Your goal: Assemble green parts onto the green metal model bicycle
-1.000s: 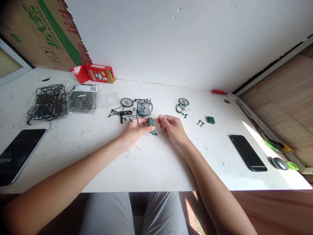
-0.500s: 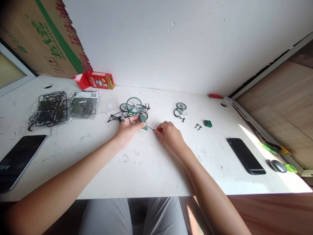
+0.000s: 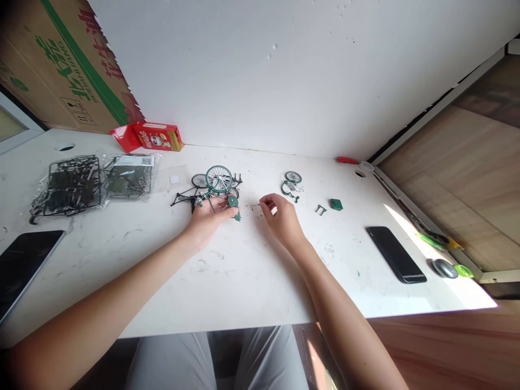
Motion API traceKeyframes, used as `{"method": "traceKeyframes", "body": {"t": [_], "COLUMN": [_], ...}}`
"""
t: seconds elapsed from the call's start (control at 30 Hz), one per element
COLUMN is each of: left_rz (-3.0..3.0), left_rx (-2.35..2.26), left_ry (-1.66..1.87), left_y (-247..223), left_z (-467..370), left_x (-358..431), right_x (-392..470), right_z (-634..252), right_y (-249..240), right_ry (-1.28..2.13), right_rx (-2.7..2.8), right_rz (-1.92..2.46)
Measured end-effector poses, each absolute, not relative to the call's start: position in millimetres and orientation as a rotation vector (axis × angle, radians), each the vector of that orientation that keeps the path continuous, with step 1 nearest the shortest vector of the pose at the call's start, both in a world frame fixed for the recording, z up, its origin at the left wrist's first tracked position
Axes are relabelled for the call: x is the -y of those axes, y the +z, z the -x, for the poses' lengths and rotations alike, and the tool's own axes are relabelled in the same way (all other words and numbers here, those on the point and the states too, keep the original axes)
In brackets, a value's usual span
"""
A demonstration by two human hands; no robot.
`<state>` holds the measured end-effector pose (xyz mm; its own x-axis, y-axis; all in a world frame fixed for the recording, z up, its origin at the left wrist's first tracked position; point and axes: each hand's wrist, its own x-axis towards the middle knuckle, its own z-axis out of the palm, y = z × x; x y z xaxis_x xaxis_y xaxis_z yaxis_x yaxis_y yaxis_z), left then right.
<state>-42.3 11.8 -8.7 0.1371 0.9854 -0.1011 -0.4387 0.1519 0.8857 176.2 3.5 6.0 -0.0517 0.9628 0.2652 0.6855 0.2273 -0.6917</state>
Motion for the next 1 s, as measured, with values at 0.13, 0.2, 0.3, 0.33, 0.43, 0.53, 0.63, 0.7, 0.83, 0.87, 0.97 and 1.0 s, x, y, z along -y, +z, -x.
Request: {"method": "traceKeyframes", "body": {"t": [0.13,0.2,0.3,0.33,0.43,0.53,0.63,0.7,0.83,0.87,0.97,1.0], "left_rz": [-0.847,-0.862,-0.869,-0.872,-0.917,-0.961,-0.951,-0.933,-0.915,-0.917,-0.916,-0.915], "left_rx": [-0.858,-0.861,-0.872,-0.872,-0.852,-0.825,-0.819,-0.839,-0.872,-0.87,-0.865,-0.867], "left_ry": [1.193,1.185,1.159,1.151,1.134,1.116,1.113,1.117,1.121,1.117,1.107,1.109], "left_y": [-9.3,-11.5,-15.7,-16.8,-18.9,-19.3,-19.2,-19.2,-19.9,-20.0,-20.1,-20.1], "left_z": [40.4,38.8,36.6,36.1,36.2,37.2,37.4,37.0,36.2,36.2,36.4,36.5], "left_x": [-9.0,-7.8,-6.5,-6.3,-5.8,-5.6,-5.4,-5.2,-4.9,-4.8,-4.7,-4.7], "right_x": [-0.2,3.6,9.7,11.3,13.9,13.8,12.8,12.3,12.0,11.9,11.1,10.8], "right_z": [-170.0,-165.9,-158.6,-156.0,-149.0,-145.6,-145.8,-146.4,-146.1,-145.7,-145.0,-145.0], "right_y": [14.7,17.2,17.8,17.1,13.6,9.6,7.1,6.6,6.6,6.3,4.7,3.9], "right_ry": [0.633,0.649,0.736,0.78,0.875,0.928,0.957,0.966,0.96,0.953,0.923,0.915], "right_rx": [1.498,1.457,1.426,1.419,1.421,1.427,1.413,1.401,1.408,1.412,1.416,1.417], "right_rz": [1.412,1.327,1.2,1.168,1.118,1.127,1.124,1.115,1.124,1.126,1.107,1.096]}}
